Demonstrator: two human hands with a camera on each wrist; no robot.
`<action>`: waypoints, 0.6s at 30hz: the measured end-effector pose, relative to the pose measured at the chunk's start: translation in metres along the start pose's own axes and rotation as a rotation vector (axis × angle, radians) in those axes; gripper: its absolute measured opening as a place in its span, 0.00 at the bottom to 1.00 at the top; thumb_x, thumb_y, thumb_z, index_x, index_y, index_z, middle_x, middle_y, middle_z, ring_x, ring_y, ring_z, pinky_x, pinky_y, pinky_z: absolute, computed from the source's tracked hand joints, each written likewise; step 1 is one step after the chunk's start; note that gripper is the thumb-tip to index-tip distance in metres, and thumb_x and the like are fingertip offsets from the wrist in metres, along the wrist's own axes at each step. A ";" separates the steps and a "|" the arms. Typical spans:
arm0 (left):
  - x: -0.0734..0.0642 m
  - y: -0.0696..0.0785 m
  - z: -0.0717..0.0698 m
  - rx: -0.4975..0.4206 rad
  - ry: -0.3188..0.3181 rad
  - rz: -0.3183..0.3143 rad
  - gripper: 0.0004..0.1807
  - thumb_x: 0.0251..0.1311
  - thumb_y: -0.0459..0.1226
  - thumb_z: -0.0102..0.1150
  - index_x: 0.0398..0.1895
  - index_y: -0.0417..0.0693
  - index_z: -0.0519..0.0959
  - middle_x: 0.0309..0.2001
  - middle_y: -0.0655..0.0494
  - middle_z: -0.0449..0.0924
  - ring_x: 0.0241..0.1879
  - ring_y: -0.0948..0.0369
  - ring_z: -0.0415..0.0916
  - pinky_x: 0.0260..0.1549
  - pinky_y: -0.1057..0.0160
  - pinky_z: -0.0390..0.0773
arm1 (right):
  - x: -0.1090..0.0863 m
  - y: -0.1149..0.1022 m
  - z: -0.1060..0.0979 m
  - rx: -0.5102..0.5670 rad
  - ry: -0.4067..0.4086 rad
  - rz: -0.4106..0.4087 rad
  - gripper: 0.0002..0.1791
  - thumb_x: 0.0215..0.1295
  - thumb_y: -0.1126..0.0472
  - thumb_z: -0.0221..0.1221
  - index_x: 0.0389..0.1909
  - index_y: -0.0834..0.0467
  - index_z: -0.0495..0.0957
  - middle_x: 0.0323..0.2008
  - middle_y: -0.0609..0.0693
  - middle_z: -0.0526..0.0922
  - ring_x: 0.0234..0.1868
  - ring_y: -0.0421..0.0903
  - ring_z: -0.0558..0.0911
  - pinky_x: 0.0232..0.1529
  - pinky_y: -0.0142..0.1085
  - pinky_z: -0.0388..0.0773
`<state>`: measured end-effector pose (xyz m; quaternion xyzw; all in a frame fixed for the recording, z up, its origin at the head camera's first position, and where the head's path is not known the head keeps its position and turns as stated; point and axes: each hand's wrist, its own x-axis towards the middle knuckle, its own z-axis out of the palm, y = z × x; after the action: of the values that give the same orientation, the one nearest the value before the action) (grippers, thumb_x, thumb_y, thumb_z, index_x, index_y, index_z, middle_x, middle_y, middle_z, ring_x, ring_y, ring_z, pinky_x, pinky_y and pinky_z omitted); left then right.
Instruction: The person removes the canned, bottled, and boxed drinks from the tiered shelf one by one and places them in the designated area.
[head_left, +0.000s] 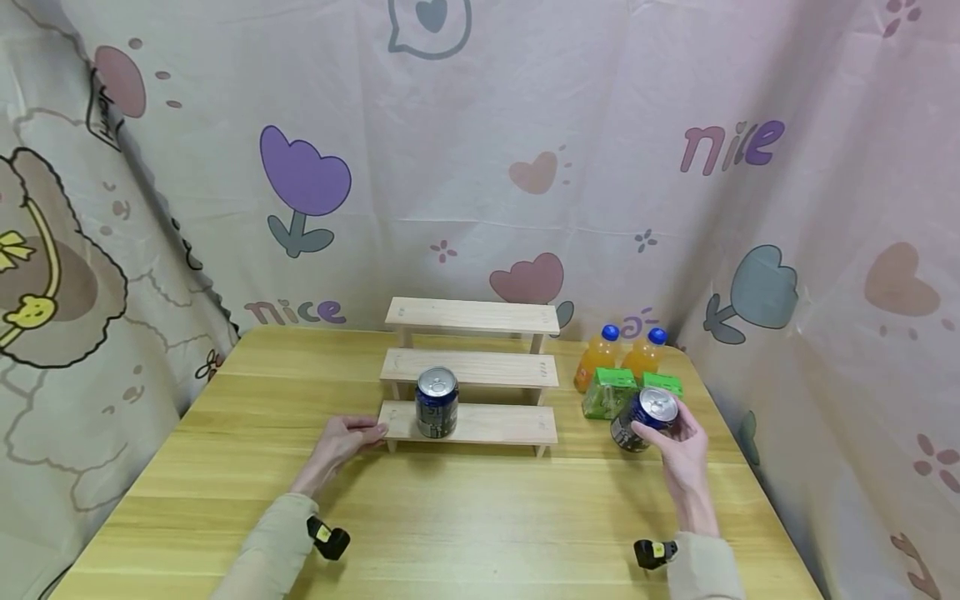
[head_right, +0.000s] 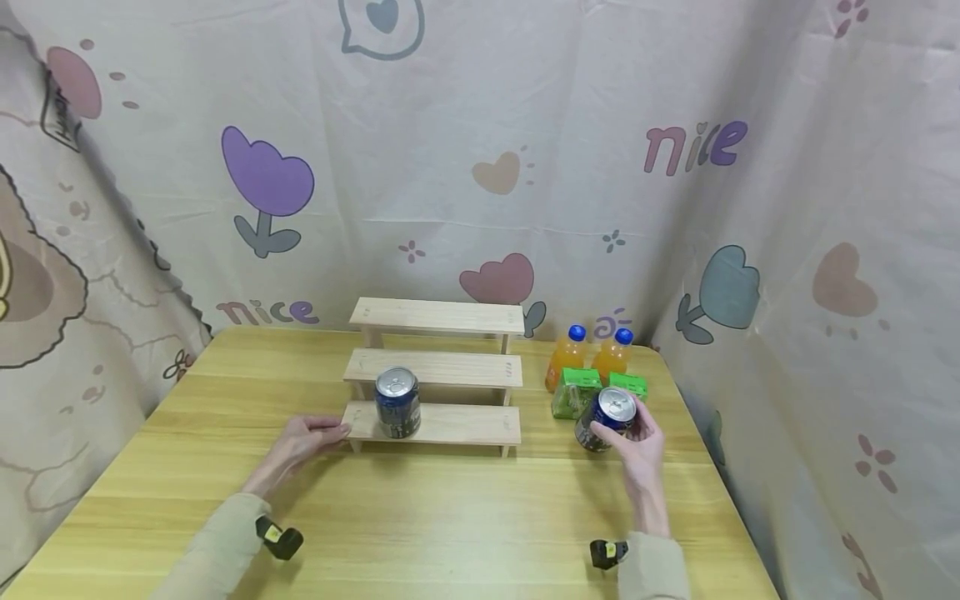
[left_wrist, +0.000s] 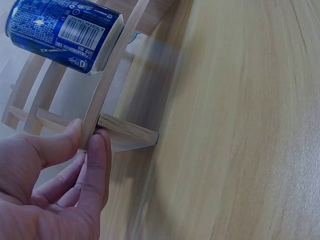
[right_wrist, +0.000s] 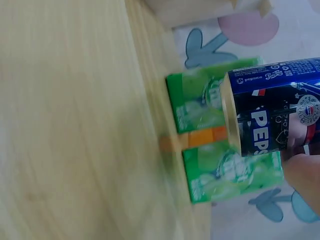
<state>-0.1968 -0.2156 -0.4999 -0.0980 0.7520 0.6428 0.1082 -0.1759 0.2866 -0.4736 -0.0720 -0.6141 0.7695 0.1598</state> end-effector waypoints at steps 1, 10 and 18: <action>0.000 0.000 0.000 0.002 -0.003 0.004 0.26 0.65 0.31 0.64 0.59 0.18 0.71 0.40 0.46 0.88 0.34 0.65 0.85 0.43 0.64 0.89 | 0.000 0.000 -0.003 0.017 0.005 0.000 0.41 0.49 0.87 0.62 0.67 0.60 0.70 0.53 0.41 0.79 0.54 0.37 0.77 0.55 0.21 0.79; 0.000 -0.001 0.000 -0.027 -0.006 0.002 0.26 0.64 0.30 0.64 0.59 0.18 0.71 0.37 0.47 0.89 0.33 0.64 0.86 0.42 0.63 0.89 | 0.004 0.006 -0.020 0.016 0.034 -0.001 0.43 0.50 0.88 0.61 0.69 0.63 0.66 0.54 0.42 0.77 0.56 0.37 0.76 0.55 0.20 0.79; 0.001 -0.001 -0.001 -0.044 -0.022 0.011 0.27 0.65 0.29 0.62 0.60 0.16 0.69 0.39 0.42 0.88 0.33 0.64 0.86 0.42 0.62 0.89 | 0.007 0.009 -0.030 -0.050 0.004 0.023 0.45 0.52 0.86 0.61 0.73 0.65 0.61 0.56 0.40 0.74 0.57 0.34 0.75 0.56 0.18 0.77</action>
<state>-0.1979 -0.2171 -0.5010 -0.0891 0.7370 0.6608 0.1106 -0.1742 0.3149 -0.4887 -0.0845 -0.6320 0.7556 0.1502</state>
